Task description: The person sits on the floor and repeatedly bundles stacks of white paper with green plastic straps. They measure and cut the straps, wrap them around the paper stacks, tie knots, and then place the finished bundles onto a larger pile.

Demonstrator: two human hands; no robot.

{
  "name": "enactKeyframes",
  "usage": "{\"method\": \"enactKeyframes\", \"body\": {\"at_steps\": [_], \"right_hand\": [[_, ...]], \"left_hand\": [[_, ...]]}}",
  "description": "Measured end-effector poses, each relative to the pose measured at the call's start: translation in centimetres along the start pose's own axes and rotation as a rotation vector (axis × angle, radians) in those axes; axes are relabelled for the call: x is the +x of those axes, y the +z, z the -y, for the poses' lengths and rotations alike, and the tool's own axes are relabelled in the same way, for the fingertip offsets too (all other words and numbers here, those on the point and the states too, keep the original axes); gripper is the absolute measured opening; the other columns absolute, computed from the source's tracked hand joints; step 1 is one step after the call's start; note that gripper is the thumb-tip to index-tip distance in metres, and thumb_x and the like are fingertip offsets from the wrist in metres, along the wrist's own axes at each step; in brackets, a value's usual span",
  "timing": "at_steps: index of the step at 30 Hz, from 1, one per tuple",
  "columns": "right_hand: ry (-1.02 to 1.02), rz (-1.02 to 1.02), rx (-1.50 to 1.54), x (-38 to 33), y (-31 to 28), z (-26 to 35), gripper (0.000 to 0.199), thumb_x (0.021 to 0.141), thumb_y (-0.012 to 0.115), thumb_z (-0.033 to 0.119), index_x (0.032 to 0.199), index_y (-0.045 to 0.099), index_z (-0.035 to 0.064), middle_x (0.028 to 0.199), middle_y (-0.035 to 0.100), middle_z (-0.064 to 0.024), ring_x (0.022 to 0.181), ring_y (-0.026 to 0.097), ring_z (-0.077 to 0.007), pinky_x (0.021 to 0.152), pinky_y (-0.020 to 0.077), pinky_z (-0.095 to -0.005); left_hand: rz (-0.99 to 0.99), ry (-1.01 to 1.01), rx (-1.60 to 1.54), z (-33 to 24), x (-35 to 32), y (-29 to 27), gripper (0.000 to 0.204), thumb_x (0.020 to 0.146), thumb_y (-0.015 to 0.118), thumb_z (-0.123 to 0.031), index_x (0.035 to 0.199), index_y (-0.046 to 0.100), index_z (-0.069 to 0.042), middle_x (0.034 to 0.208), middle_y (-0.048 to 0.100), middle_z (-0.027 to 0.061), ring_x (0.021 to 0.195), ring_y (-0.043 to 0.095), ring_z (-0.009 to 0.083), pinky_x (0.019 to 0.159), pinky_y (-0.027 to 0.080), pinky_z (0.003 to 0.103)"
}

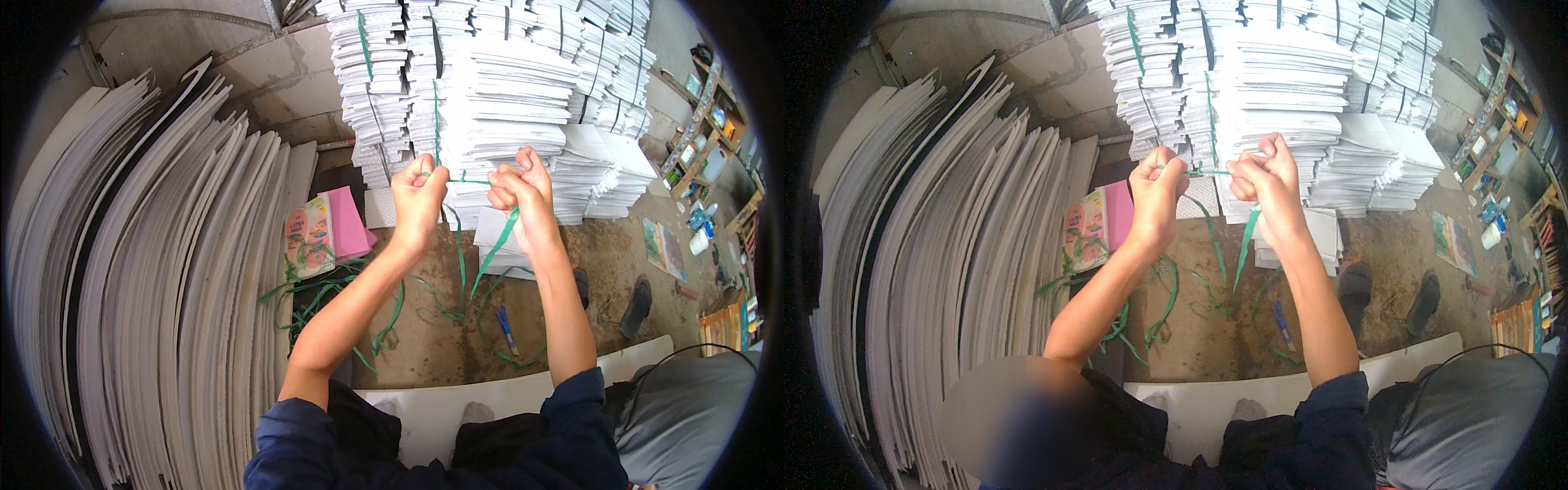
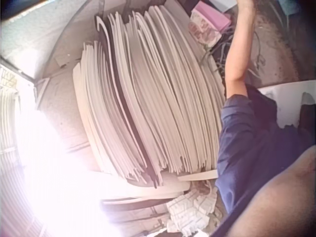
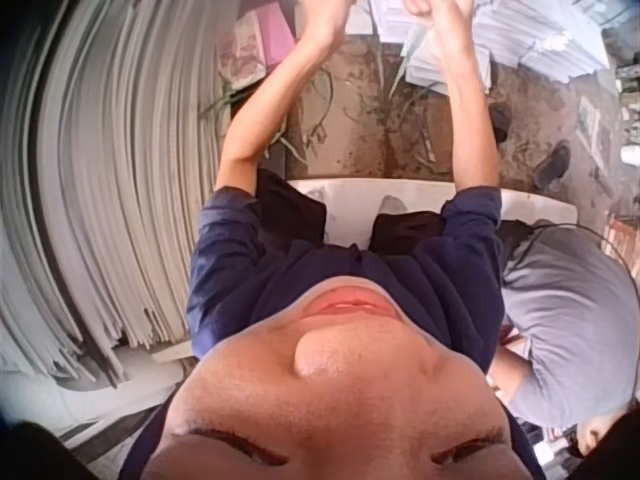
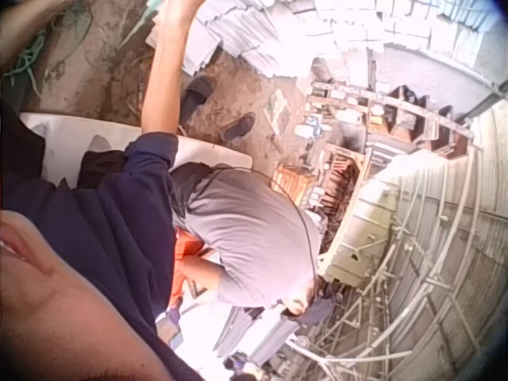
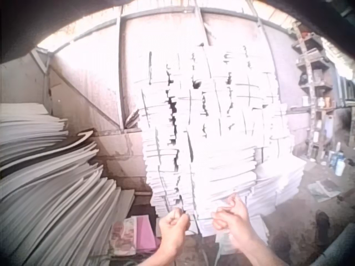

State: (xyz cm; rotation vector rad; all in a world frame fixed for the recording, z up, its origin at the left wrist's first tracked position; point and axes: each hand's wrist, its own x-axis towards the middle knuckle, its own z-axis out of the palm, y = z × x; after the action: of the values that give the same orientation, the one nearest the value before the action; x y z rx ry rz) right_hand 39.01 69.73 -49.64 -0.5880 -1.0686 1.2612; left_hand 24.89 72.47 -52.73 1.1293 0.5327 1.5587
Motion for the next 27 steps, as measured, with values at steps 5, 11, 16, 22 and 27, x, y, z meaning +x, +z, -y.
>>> {"method": "enactKeyframes", "body": {"at_steps": [5,11,16,22,27], "right_hand": [[0.198,0.086,0.003,0.3,-2.2,0.9,0.023,0.077,0.054,0.001,0.085,0.034,0.0113,0.055,0.029,0.0062,0.045,0.026,-0.0043,0.043,0.0205,-0.0194],[0.091,-0.213,-0.106,1.4,-11.5,0.9,0.024,0.077,0.056,0.003,0.090,0.037,0.0088,0.055,0.030,0.0061,0.043,0.027,-0.0039,0.041,0.0215,-0.0202],[0.086,-0.532,-0.207,-2.0,-22.2,-1.7,0.022,0.076,0.058,0.003,0.084,0.038,0.0079,0.056,0.032,0.0053,0.042,0.029,-0.0047,0.040,0.0220,-0.0206],[0.258,-0.554,-0.371,-5.9,-28.9,-1.6,0.022,0.077,0.061,0.011,0.083,0.041,0.0068,0.059,0.033,0.0050,0.048,0.031,-0.0052,0.044,0.0259,-0.0204],[0.451,-0.427,-0.570,-7.0,-26.5,-3.2,0.028,0.078,0.062,0.020,0.093,0.044,0.0049,0.064,0.040,0.0031,0.051,0.036,-0.0056,0.046,0.0295,-0.0195]], "left_hand": [[0.289,-0.309,0.312,-1.3,1.8,-3.0,0.036,0.085,0.052,-0.023,0.057,0.032,-0.016,0.058,0.028,-0.0090,0.050,0.021,0.0026,0.047,0.021,0.020],[0.215,-0.263,0.724,-1.1,3.8,-11.4,0.027,0.085,0.054,-0.031,0.068,0.055,-0.011,0.060,0.037,-0.0099,0.053,0.029,0.0006,0.046,0.023,0.018],[-0.003,-0.419,0.747,1.3,2.9,-21.8,0.030,0.082,0.056,-0.038,0.069,0.057,-0.012,0.055,0.038,-0.0097,0.048,0.030,0.0009,0.043,0.022,0.019],[-0.235,-0.486,1.023,4.0,-0.7,-30.1,0.035,0.080,0.058,-0.038,0.071,0.060,-0.004,0.054,0.040,-0.0054,0.049,0.038,0.0056,0.045,0.028,0.021],[-0.325,-0.503,1.677,2.8,-2.4,-35.7,0.040,0.076,0.058,-0.044,0.090,0.063,-0.007,0.067,0.057,0.0058,0.070,0.057,0.0185,0.064,0.043,0.030]]}}
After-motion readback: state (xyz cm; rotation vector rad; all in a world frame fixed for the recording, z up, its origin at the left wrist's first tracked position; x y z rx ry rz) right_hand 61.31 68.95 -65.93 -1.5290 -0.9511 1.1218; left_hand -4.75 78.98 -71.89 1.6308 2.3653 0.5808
